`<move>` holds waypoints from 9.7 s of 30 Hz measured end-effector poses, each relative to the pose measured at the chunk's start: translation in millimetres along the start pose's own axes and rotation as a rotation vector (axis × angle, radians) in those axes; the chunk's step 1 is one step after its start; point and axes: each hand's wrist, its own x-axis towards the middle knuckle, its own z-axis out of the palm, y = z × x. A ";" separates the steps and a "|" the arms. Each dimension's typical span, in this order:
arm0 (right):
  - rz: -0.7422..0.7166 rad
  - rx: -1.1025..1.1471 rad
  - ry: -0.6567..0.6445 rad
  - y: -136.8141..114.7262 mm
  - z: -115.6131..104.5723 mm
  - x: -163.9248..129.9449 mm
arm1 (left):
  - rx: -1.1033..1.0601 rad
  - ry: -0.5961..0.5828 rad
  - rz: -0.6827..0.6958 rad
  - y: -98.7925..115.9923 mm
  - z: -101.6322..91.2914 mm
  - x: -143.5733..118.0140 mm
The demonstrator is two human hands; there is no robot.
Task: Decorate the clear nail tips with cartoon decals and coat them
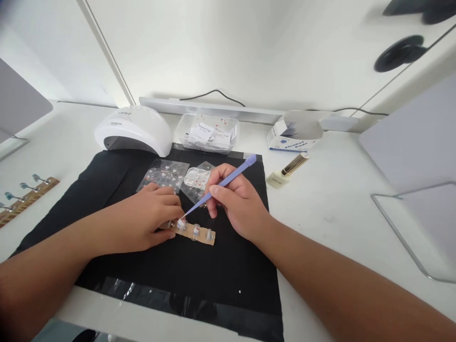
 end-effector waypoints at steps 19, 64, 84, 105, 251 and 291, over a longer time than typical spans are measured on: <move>0.196 0.051 0.004 10.8 -7.7 -1.7 | -0.107 -0.012 0.034 -7.9 1.4 1.6; 0.210 -0.039 -0.021 14.6 -9.2 -5.1 | -0.103 0.099 0.210 0.8 -16.9 -10.3; 0.218 0.048 0.112 9.2 -5.5 0.9 | -0.218 0.092 0.187 0.9 -15.6 -8.4; -0.003 0.076 0.259 8.7 -5.6 6.1 | 0.036 0.168 0.201 13.8 -7.3 -6.0; -0.636 -0.235 -0.110 -15.2 20.3 -67.4 | -0.974 0.631 0.146 29.6 5.7 -13.9; -0.482 -0.251 -0.167 -36.1 11.3 -66.9 | -0.900 0.489 0.232 34.2 7.3 -19.8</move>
